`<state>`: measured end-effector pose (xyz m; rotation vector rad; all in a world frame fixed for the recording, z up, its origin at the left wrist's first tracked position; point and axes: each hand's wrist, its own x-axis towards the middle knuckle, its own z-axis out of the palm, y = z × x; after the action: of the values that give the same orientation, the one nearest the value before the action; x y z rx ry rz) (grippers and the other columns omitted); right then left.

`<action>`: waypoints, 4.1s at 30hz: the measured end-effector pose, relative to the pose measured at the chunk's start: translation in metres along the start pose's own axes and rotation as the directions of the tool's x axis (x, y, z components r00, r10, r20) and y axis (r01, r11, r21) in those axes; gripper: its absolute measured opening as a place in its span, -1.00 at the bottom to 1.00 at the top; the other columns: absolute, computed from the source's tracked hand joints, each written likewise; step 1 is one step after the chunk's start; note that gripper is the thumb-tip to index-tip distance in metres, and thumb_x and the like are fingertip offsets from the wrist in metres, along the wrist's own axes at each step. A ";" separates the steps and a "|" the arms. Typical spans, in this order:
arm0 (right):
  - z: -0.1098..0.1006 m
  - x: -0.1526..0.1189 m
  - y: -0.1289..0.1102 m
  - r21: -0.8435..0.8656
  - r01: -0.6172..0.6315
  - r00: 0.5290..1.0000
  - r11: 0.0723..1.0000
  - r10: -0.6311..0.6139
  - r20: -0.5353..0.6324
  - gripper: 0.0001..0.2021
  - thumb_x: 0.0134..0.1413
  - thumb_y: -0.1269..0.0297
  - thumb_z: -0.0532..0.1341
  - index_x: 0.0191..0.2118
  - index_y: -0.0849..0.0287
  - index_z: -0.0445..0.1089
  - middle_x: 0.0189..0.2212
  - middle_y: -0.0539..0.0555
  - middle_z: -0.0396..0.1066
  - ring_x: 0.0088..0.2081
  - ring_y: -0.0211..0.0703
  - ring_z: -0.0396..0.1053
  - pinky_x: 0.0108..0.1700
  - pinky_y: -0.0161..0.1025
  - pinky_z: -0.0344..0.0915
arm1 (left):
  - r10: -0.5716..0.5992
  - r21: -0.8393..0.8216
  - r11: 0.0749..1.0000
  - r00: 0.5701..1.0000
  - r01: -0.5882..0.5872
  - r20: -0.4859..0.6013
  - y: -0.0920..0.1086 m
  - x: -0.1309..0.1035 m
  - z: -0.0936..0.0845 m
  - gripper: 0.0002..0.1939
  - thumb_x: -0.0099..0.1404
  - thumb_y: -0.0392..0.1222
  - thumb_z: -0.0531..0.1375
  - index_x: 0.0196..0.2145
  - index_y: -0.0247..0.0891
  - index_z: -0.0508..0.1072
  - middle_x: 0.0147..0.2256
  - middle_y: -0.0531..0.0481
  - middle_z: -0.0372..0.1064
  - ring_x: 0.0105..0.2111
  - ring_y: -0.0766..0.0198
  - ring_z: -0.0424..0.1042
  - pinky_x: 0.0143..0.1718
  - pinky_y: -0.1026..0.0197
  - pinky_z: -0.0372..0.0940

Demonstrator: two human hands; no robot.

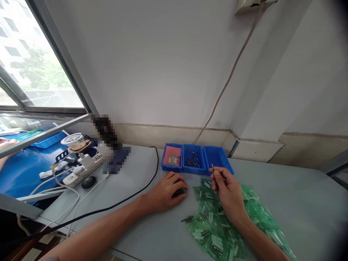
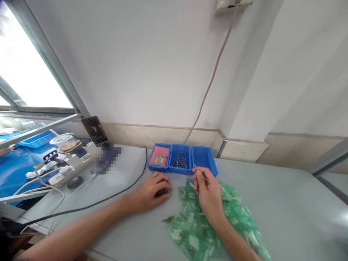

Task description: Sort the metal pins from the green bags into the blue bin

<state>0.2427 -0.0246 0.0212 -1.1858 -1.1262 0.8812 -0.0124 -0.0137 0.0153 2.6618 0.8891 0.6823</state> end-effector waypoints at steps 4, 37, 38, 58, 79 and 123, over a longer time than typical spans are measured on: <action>0.001 -0.003 -0.001 -0.001 -0.014 1.000 1.000 0.014 0.000 -0.58 0.28 -0.21 0.29 -0.13 0.09 0.47 -0.40 0.01 0.41 -0.53 -0.22 0.27 -0.56 -0.26 0.21 | -0.006 0.000 1.000 1.000 0.006 -0.005 0.000 0.000 0.000 -0.80 0.54 -0.10 0.21 0.05 -0.18 0.49 0.05 -0.13 0.42 0.05 0.07 0.34 0.15 0.02 0.27; 0.005 -0.009 0.001 -0.041 -0.002 0.998 0.999 0.004 0.063 -0.70 0.30 -0.09 0.31 -0.20 0.02 0.34 -0.52 -0.09 0.27 -0.51 -0.17 0.25 -0.50 -0.25 0.21 | -0.097 0.074 0.992 0.993 0.101 -0.060 0.002 -0.002 0.006 -0.59 0.46 0.09 0.31 0.12 -0.16 0.42 0.22 -0.15 0.34 0.21 -0.04 0.31 0.24 -0.11 0.21; 0.005 -0.009 0.001 -0.046 0.001 0.998 0.999 0.002 0.067 -0.70 0.31 -0.09 0.30 -0.19 0.02 0.34 -0.52 -0.09 0.27 -0.51 -0.17 0.25 -0.50 -0.25 0.22 | -0.095 0.070 0.993 0.994 0.099 -0.056 0.002 -0.001 0.006 -0.59 0.46 0.09 0.31 0.12 -0.16 0.42 0.19 -0.14 0.36 0.19 -0.04 0.32 0.23 -0.11 0.22; 0.004 -0.011 0.004 -0.132 0.022 0.993 0.991 -0.006 0.119 -0.69 0.40 -0.11 0.20 -0.15 0.03 0.38 -0.53 -0.09 0.26 -0.51 -0.16 0.25 -0.47 -0.25 0.23 | -0.114 0.037 0.993 0.992 0.112 0.052 0.006 -0.001 0.000 -0.48 0.43 0.23 0.29 0.17 -0.12 0.42 0.15 -0.14 0.33 0.13 -0.05 0.29 0.18 -0.10 0.18; 0.004 -0.011 0.006 -0.118 0.014 0.994 0.993 -0.001 0.113 -0.63 0.39 -0.14 0.20 -0.09 0.07 0.49 -0.32 0.05 0.47 -0.48 -0.17 0.29 -0.46 -0.24 0.26 | -0.136 0.031 0.990 0.991 0.137 -0.013 0.004 -0.001 0.000 -0.66 0.50 0.02 0.28 0.12 -0.15 0.42 0.13 -0.14 0.34 0.10 -0.01 0.31 0.18 -0.08 0.22; 0.008 -0.019 -0.008 -0.235 0.238 0.963 0.942 -0.199 0.181 -0.80 0.37 0.03 0.27 -0.20 0.02 0.47 -0.28 0.06 0.39 -0.33 -0.06 0.34 -0.25 -0.14 0.33 | -0.129 0.020 0.991 0.992 0.129 -0.001 0.002 -0.001 0.002 -0.87 0.52 -0.12 0.26 -0.12 -0.18 0.39 -0.01 -0.05 0.35 0.01 0.08 0.29 0.08 -0.02 0.20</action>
<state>0.2305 -0.0421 0.0257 -1.1847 -1.5033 0.6785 -0.0105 -0.0164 0.0140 2.5937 1.0619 0.6456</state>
